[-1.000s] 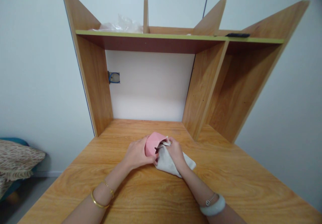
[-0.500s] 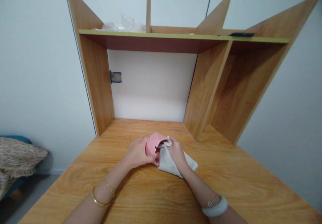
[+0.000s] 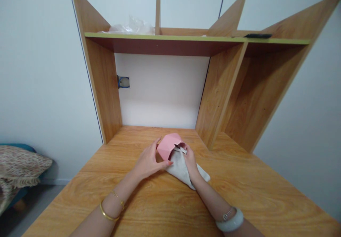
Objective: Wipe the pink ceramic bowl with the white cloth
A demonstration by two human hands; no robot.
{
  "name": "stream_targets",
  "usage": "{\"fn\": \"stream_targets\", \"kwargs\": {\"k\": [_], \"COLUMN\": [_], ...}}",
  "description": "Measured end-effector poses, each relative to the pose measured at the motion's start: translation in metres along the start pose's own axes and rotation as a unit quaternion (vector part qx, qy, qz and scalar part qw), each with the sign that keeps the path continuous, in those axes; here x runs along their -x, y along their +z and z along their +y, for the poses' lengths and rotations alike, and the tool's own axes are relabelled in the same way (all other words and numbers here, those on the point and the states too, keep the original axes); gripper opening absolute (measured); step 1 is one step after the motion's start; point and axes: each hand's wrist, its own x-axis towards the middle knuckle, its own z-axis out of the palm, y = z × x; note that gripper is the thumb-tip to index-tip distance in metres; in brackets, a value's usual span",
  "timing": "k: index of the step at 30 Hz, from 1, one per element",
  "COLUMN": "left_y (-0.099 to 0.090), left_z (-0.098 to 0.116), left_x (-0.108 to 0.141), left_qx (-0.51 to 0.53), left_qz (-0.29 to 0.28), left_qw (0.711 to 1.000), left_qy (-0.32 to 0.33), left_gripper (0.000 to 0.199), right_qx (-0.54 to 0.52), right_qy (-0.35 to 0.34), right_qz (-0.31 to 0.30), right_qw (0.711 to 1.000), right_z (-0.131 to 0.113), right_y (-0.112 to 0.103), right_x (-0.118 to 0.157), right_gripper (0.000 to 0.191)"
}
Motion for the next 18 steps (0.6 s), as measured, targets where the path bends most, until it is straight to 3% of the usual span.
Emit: {"fn": "stream_targets", "kwargs": {"k": [9, 18], "left_y": [0.008, 0.003], "left_z": [0.001, -0.001], "left_x": [0.003, 0.000], "left_qx": [-0.013, -0.093], "left_qz": [-0.003, 0.004], "left_qw": [0.999, 0.995], "left_qy": [-0.046, -0.031], "left_gripper": [0.069, 0.067], "right_qx": [0.039, 0.091], "right_qy": [0.021, 0.020], "right_qz": [-0.008, -0.013], "right_qw": [0.999, 0.996], "right_z": [0.008, 0.013], "right_y": [0.004, 0.005], "right_x": [-0.003, -0.005], "right_gripper": [0.017, 0.013]}}
